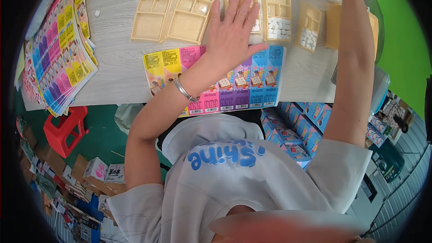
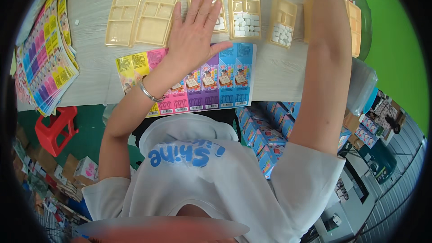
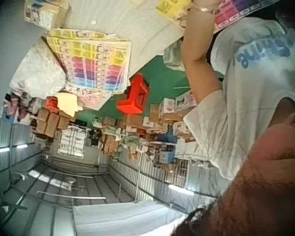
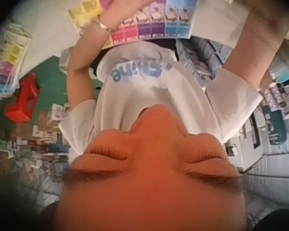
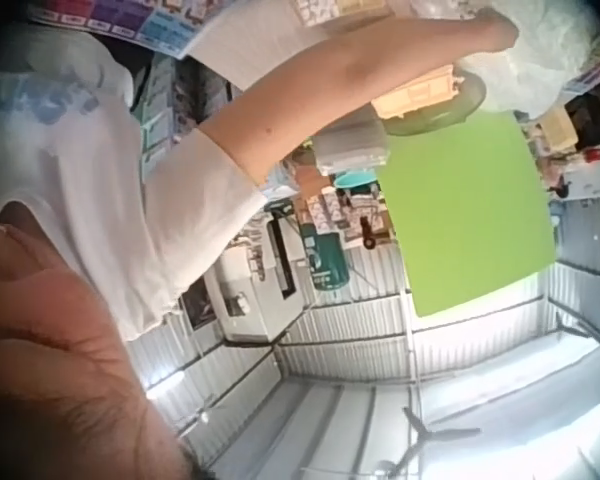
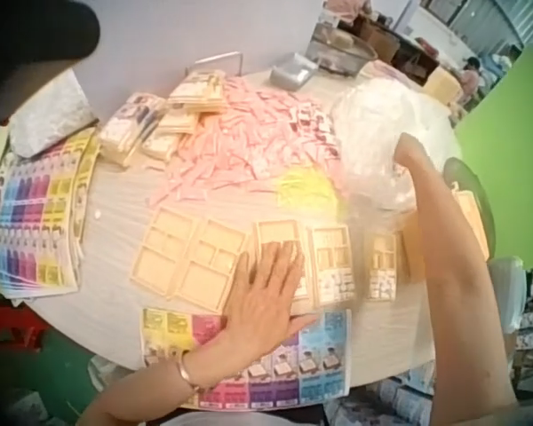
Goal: Assembling toy sets by placing white components into plastic trays and sealing them with decorative sticker labels.
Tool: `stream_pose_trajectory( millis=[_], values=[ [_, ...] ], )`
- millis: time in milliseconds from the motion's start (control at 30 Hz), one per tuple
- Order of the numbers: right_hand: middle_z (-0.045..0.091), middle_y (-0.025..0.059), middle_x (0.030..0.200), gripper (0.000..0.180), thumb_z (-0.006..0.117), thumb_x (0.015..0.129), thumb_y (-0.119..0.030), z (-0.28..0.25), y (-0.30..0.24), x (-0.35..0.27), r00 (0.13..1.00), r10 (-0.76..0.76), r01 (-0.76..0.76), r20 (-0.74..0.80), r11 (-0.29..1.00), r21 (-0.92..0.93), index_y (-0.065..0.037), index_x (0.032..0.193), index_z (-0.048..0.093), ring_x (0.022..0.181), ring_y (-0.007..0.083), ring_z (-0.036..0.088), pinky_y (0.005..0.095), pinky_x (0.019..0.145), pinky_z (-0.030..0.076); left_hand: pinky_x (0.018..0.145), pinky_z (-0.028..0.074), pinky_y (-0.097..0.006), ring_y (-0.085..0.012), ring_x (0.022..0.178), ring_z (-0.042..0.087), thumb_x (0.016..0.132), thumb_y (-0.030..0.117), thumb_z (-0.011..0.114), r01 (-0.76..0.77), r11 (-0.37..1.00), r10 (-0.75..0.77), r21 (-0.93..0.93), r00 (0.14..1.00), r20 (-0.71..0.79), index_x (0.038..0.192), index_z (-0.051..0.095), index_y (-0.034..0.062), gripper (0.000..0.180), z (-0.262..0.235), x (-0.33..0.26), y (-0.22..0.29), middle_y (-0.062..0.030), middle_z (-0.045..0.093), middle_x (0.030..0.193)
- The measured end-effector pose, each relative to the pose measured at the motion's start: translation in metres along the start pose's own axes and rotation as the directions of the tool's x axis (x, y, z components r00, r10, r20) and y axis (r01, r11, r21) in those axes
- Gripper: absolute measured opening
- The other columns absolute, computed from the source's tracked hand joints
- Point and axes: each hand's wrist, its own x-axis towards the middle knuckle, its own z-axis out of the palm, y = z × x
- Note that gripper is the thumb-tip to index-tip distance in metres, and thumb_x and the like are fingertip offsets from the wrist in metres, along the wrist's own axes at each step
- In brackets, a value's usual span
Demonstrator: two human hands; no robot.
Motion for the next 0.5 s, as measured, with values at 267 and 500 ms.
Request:
stream_pose_trajectory(
  millis=[267, 500],
  values=[
    [0.071, 0.0209, 0.119, 0.038, 0.061, 0.098, -0.026, 0.061, -0.016, -0.001, 0.938, -0.135, 0.209, -0.319, 0.955, 0.209, 0.001, 0.123, 0.069, 0.113, 0.0337, 0.067, 0.0426, 0.097, 0.050, 0.122, 0.015, -0.062, -0.0313, 0.152, 0.028, 0.083, 0.066, 0.068, -0.048, 0.993, 0.052, -0.112, 0.998, 0.035, 0.151, 0.049, 0.0113, 0.089, -0.009, 0.003, -0.005, -0.0084, 0.043, 0.158],
    [0.072, 0.0222, 0.104, 0.031, 0.062, 0.098, -0.023, -0.023, -0.023, -0.048, 0.952, 0.178, -0.116, -0.248, 0.963, 0.243, 0.005, 0.107, 0.068, 0.093, 0.0341, 0.068, 0.0443, 0.079, 0.053, 0.113, 0.031, -0.054, -0.0260, 0.129, 0.052, 0.088, 0.024, 0.069, -0.084, 0.991, 0.065, -0.099, 0.981, -0.185, 0.128, 0.069, 0.0145, 0.042, -0.016, 0.004, -0.032, -0.0051, 0.061, 0.138]
  ],
)
